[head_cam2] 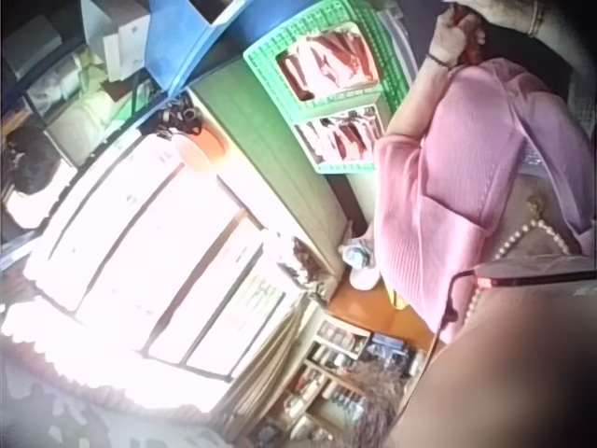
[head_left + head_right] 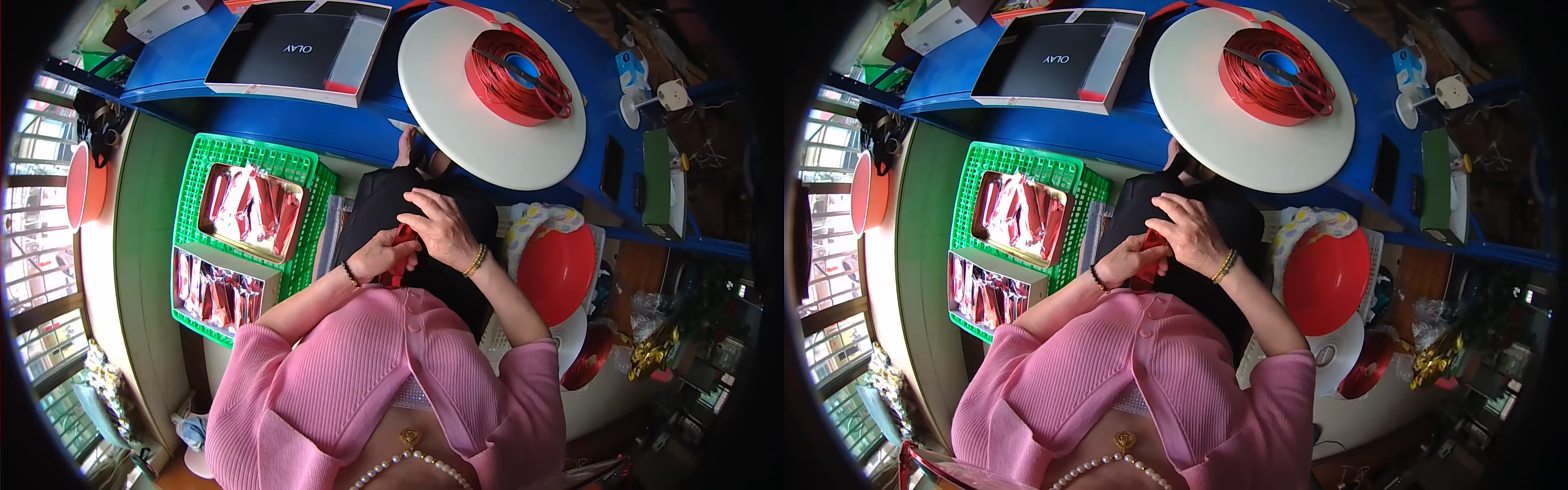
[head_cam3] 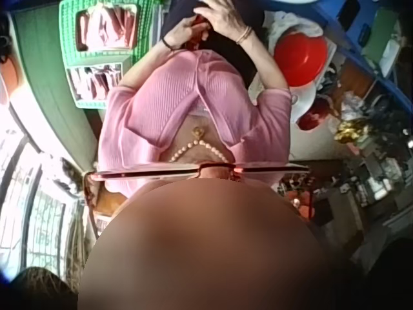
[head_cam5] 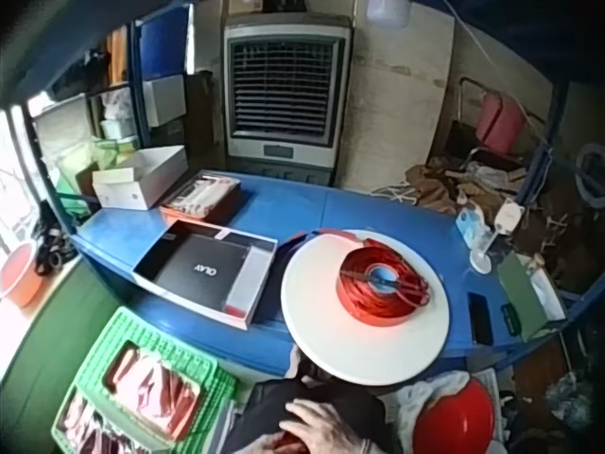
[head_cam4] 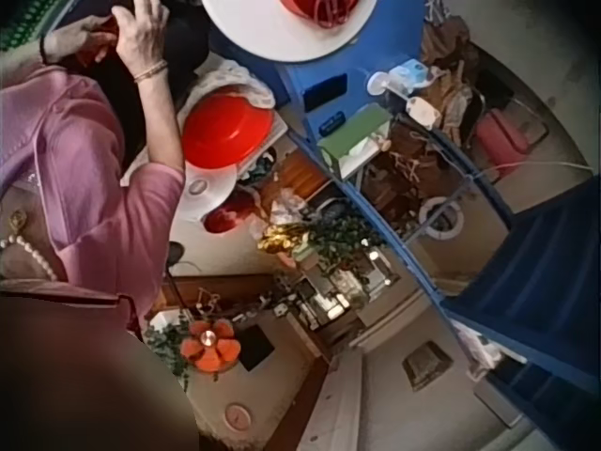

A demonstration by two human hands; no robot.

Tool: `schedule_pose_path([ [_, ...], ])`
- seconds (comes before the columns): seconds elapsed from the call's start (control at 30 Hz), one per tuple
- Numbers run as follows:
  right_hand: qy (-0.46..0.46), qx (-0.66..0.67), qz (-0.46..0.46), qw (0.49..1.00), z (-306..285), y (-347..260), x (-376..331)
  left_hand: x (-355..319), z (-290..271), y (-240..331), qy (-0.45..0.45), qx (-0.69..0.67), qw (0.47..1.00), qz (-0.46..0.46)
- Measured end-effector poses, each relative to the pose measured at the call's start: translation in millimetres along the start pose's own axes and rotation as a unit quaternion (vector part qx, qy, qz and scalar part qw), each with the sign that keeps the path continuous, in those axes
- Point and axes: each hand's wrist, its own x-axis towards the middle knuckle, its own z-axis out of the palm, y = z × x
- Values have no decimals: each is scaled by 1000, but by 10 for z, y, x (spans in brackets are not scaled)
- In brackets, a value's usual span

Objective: The recorder is cutting red ribbon and assembling decorative bows for product packaging.

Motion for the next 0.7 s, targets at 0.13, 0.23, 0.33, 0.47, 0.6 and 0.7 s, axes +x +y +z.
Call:
schedule_pose_path([
  [0.13,-8,17,-24,1000,3,37,3,-22,4,74,-15,-8,1000,-18],
  [0.23,-11,26,-26,999,41,41,-8,-16,-16,46,-16,-24,1000,-5],
  [0.33,-23,26,-24,999,96,27,-17,-42,4,55,-12,-31,999,-23],
  [0.47,40,58,65,995,198,-54,-2,39,-104,104,-3,9,1000,22],
  [0.6,118,311,297,895,403,-178,-113,169,-186,280,125,-174,976,44],
  [0.7,110,456,339,816,547,-299,-147,256,-232,339,109,-216,967,83],
])
